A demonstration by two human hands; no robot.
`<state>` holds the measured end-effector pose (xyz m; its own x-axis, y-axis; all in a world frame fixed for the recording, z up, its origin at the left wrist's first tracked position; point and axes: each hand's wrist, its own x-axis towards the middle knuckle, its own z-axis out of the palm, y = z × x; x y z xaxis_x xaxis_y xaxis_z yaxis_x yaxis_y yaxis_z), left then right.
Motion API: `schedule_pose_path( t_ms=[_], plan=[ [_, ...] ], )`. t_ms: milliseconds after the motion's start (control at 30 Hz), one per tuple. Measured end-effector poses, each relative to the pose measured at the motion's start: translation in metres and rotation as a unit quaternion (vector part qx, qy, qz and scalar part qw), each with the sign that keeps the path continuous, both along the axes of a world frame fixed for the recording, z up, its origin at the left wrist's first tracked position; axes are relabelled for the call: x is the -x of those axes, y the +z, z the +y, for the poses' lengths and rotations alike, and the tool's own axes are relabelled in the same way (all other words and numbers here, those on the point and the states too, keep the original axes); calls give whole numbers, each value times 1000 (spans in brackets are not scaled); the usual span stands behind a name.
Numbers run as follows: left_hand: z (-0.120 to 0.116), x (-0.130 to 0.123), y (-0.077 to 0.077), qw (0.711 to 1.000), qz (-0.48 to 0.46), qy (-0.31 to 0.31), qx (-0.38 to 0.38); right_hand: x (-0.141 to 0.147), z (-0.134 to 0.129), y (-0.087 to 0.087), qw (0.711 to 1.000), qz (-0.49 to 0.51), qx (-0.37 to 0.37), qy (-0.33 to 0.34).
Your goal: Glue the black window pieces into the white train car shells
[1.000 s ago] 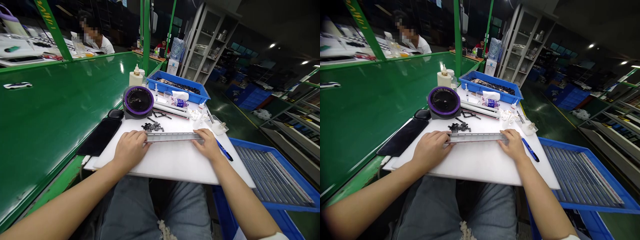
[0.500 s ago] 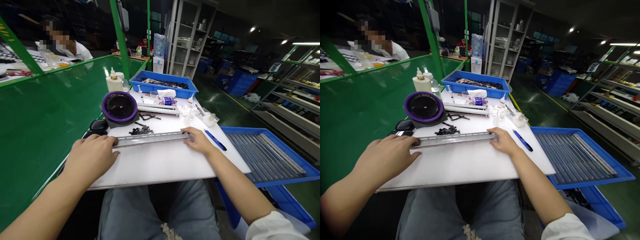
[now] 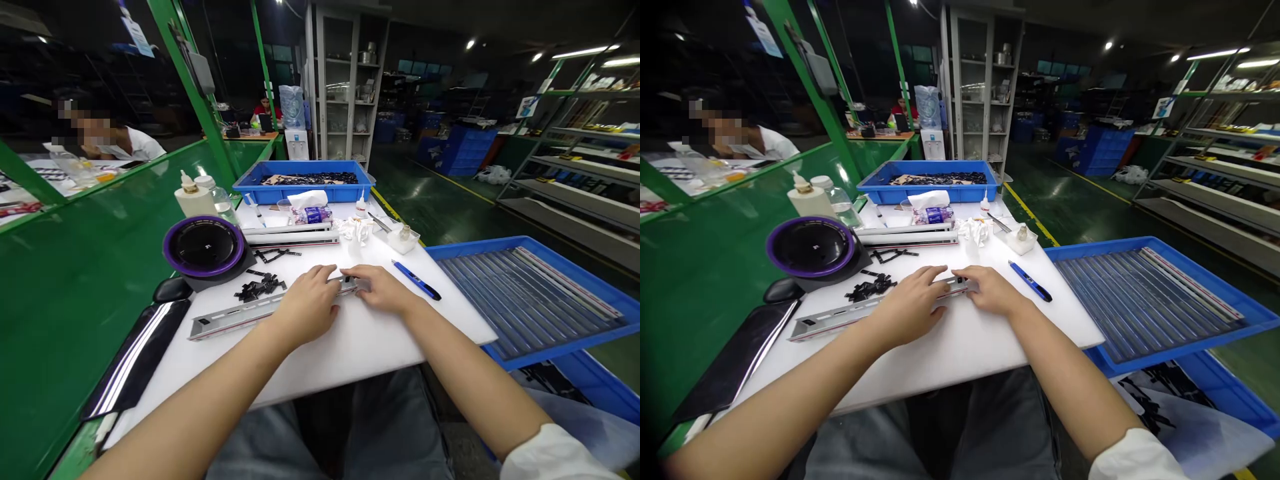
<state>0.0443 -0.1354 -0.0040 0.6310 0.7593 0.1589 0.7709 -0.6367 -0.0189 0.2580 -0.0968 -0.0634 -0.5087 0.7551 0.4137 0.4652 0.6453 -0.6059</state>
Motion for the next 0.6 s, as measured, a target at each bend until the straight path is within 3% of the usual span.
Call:
schedule_pose_path(
  t_ms=[200,600],
  plan=[
    [25,-27,-13,996,-17,21,86,-4,4,1,1000,16,25,0],
    [22,-33,-22,996,-24,59,63,-2,6,10,999,7,39,11]
  ],
)
